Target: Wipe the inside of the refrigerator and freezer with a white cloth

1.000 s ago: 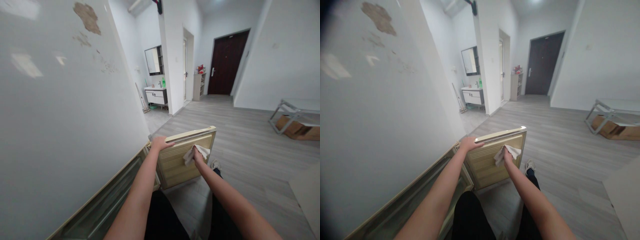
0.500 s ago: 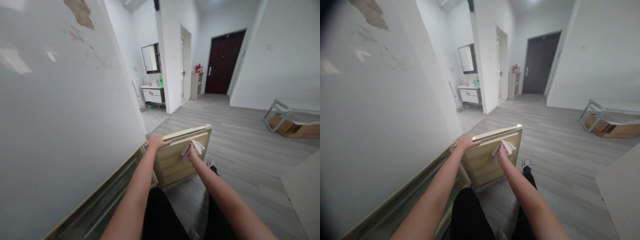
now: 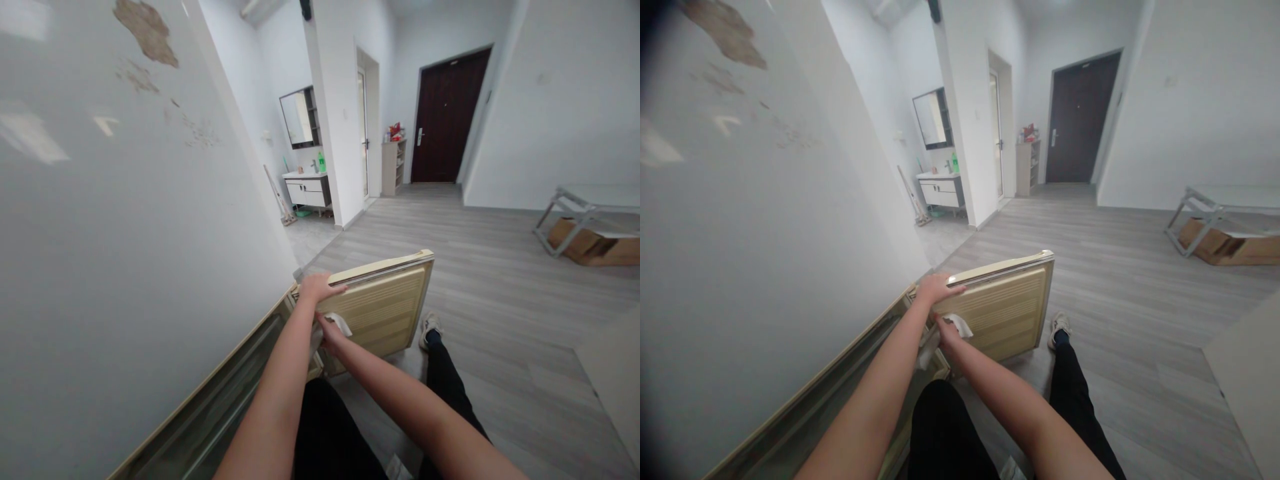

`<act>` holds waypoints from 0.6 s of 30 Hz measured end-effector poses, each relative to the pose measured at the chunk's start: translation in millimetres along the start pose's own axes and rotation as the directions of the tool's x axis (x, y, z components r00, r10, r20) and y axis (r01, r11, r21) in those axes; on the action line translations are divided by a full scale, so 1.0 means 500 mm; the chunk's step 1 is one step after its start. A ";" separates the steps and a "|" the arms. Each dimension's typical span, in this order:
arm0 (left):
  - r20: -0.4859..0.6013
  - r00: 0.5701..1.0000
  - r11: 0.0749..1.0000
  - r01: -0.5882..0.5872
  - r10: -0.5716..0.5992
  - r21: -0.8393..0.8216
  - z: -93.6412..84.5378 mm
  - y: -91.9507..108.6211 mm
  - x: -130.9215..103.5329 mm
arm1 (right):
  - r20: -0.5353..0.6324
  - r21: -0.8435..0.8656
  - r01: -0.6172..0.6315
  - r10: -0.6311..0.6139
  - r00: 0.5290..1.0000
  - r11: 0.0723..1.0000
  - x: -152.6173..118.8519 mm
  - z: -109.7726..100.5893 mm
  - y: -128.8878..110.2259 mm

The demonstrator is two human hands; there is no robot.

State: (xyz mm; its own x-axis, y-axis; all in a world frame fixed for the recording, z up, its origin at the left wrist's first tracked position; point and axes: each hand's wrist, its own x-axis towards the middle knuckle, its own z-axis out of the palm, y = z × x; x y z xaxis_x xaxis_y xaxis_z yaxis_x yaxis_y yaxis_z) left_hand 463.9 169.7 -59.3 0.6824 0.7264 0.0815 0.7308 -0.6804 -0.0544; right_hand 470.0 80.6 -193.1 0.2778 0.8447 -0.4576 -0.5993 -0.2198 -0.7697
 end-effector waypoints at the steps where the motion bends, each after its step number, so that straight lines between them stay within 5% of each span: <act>1: 0.003 1.000 1.000 -0.006 0.006 -0.001 0.000 -0.001 -0.002 | -0.017 0.001 0.002 -0.002 1.000 1.000 0.000 -0.012 0.001; 5: 0.017 1.000 1.000 -0.017 0.017 -0.008 -0.001 -0.001 -0.006 | -0.102 0.045 0.012 -0.007 0.995 0.999 0.004 -0.099 0.001; 10: 0.024 0.999 0.999 -0.030 0.030 -0.017 -0.001 -0.002 -0.008 | -0.314 0.320 0.073 0.033 0.949 0.945 -0.003 -0.240 -0.025; 18: 0.018 0.999 0.999 -0.042 0.042 -0.027 -0.003 0.001 -0.009 | -0.523 0.271 0.346 -0.165 0.836 0.898 -0.029 -0.403 -0.157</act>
State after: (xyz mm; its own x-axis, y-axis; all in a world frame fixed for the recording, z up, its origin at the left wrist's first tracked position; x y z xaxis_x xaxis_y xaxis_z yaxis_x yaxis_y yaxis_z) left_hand 461.0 165.9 -58.0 0.7128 0.6987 0.0611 0.7010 -0.7124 -0.0310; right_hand 664.4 -13.0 -215.8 0.7238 0.4870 -0.4888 -0.6454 0.2274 -0.7292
